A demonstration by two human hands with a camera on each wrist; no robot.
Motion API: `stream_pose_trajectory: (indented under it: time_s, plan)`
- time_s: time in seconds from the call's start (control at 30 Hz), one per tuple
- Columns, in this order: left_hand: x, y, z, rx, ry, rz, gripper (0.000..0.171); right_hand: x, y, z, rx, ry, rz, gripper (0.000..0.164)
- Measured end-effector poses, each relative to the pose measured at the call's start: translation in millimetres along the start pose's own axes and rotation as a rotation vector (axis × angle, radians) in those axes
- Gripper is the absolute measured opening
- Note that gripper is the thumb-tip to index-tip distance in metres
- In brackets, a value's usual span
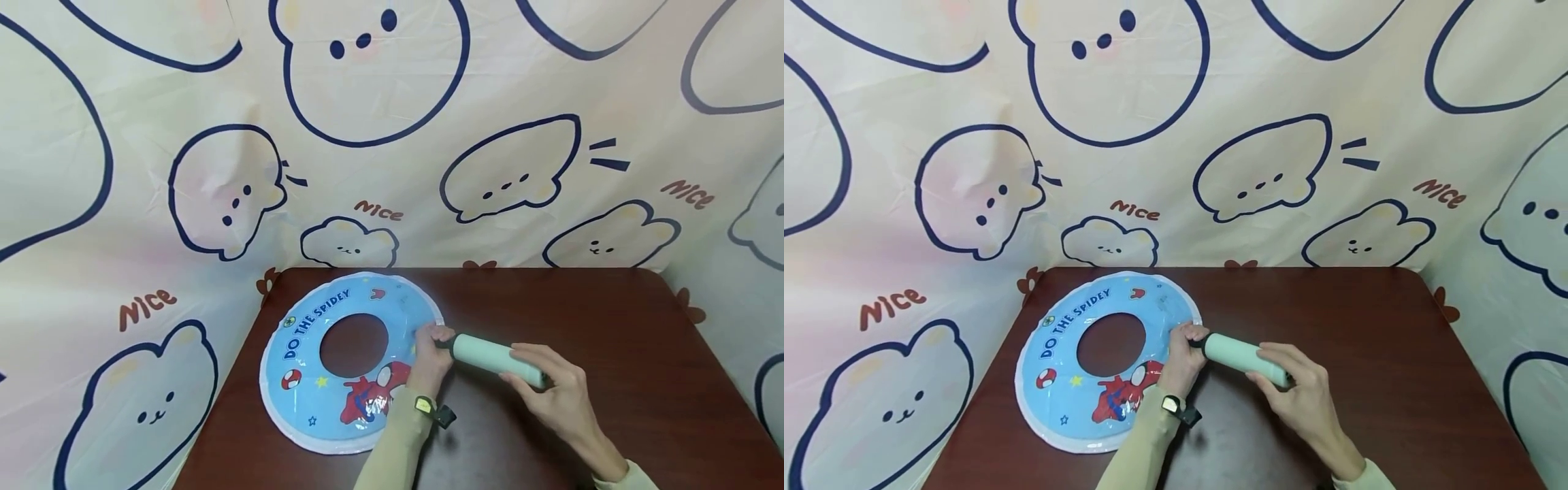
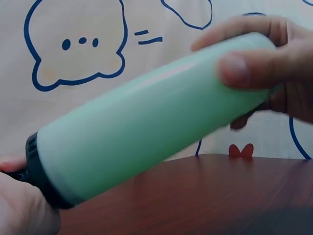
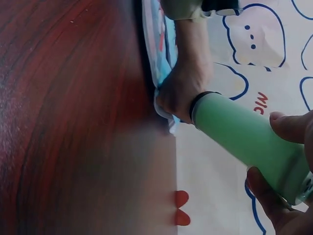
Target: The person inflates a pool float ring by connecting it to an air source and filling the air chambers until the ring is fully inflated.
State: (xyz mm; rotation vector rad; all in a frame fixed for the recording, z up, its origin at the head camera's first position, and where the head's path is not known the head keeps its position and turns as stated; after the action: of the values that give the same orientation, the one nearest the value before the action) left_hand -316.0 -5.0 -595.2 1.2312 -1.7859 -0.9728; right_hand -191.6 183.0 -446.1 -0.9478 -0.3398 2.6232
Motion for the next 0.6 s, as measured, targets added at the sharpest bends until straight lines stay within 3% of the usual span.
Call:
stream_pose_trajectory:
  time_s: [0.23, 0.4, 0.6]
  plan:
    - [4.3, -2.1, -3.5, 0.01, -0.001, -0.039, 0.055, 0, -2, 0, 0.005, 0.01, 0.046, 0.058]
    - [6.4, -3.3, -3.3, 0.067, 0.007, 0.005, 0.055, -13, -22, 4, 0.01, -0.004, 0.077, 0.056]
    - [-1.9, -4.8, 1.0, 0.103, -0.002, 0.048, 0.053, -33, -49, 3, 0.022, -0.069, 0.095, 0.049]
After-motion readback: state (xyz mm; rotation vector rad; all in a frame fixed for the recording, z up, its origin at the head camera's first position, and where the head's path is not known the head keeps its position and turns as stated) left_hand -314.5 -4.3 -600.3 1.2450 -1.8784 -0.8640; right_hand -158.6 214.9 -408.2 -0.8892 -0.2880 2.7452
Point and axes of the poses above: each hand's wrist, its own z-axis towards the middle knuckle, its own y-axis out of the palm, x = y × z, the point moved 9 cm from there along z, towards the middle knuckle, and after that the axes turned 7 degrees about z, right-handed, at the moved point
